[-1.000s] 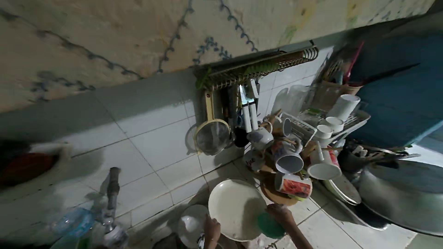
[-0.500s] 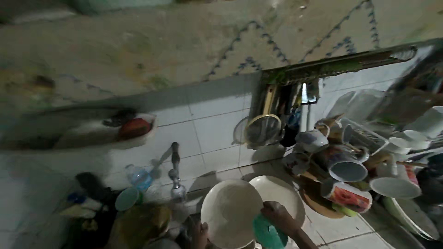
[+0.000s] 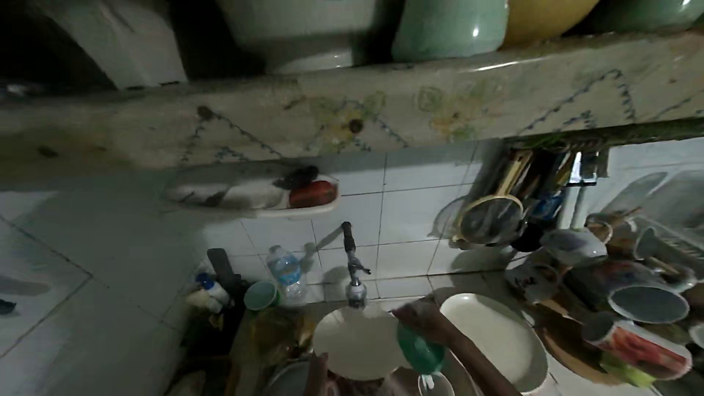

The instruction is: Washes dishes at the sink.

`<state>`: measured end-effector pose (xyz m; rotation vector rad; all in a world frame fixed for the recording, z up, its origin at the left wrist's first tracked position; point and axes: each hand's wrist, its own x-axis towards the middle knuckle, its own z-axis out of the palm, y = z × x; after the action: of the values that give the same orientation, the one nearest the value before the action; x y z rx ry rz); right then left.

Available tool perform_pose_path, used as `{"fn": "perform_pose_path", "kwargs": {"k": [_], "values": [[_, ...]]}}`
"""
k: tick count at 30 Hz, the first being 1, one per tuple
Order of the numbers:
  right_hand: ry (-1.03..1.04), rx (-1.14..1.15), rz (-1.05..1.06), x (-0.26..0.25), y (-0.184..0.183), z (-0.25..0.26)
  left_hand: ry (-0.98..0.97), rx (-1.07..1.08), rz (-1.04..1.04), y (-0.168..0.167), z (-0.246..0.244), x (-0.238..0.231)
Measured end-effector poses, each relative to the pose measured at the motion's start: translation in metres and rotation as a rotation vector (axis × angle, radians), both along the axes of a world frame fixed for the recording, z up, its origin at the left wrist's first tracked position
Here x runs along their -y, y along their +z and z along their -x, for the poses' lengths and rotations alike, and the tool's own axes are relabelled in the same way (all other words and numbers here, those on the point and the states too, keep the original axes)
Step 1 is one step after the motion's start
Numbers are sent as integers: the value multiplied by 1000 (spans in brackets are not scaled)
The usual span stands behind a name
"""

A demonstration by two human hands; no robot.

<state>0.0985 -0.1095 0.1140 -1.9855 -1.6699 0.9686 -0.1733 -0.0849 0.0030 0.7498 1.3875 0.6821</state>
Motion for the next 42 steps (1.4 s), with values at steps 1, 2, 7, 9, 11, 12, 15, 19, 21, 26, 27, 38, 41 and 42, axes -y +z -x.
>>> {"fn": "perform_pose_path", "kwargs": {"k": [1, 2, 7, 9, 11, 12, 15, 19, 21, 26, 27, 38, 41, 42], "values": [[-4, -42, -124, -3, 22, 14, -9, -29, -15, 4, 1, -1], [-24, -73, -201, -6, 45, 30, -3, -25, -3, 9, 1, -2], [-61, 157, -39, -24, 109, 59, 151, 151, 140, 24, -2, -1], [-59, 138, -186, -30, 109, 54, 134, 133, 116, 21, 1, -2], [31, 205, -210, -37, 112, 58, 86, 50, 92, 13, 4, -5], [67, 267, -178, -39, 113, 65, 66, 20, 89, 10, 6, -6], [115, 416, -99, -44, 111, 77, 40, -4, 105, 9, 8, -8], [149, 386, -256, -49, 97, 60, 18, 42, 146, 5, 15, -5], [168, 362, -310, -52, 94, 54, 7, 76, 146, 0, 15, -6], [205, 320, -327, -57, 89, 45, 13, 231, 199, -4, 2, -7], [210, 311, -317, -58, 90, 45, 16, 266, 212, -8, -2, -7], [195, 325, -244, -59, 96, 49, -68, 111, 58, -19, -24, -14], [178, 322, -269, -59, 90, 48, -75, -113, -103, 9, -14, -7], [173, 313, -270, -59, 90, 48, -85, -200, -155, 13, -10, -7]]}}
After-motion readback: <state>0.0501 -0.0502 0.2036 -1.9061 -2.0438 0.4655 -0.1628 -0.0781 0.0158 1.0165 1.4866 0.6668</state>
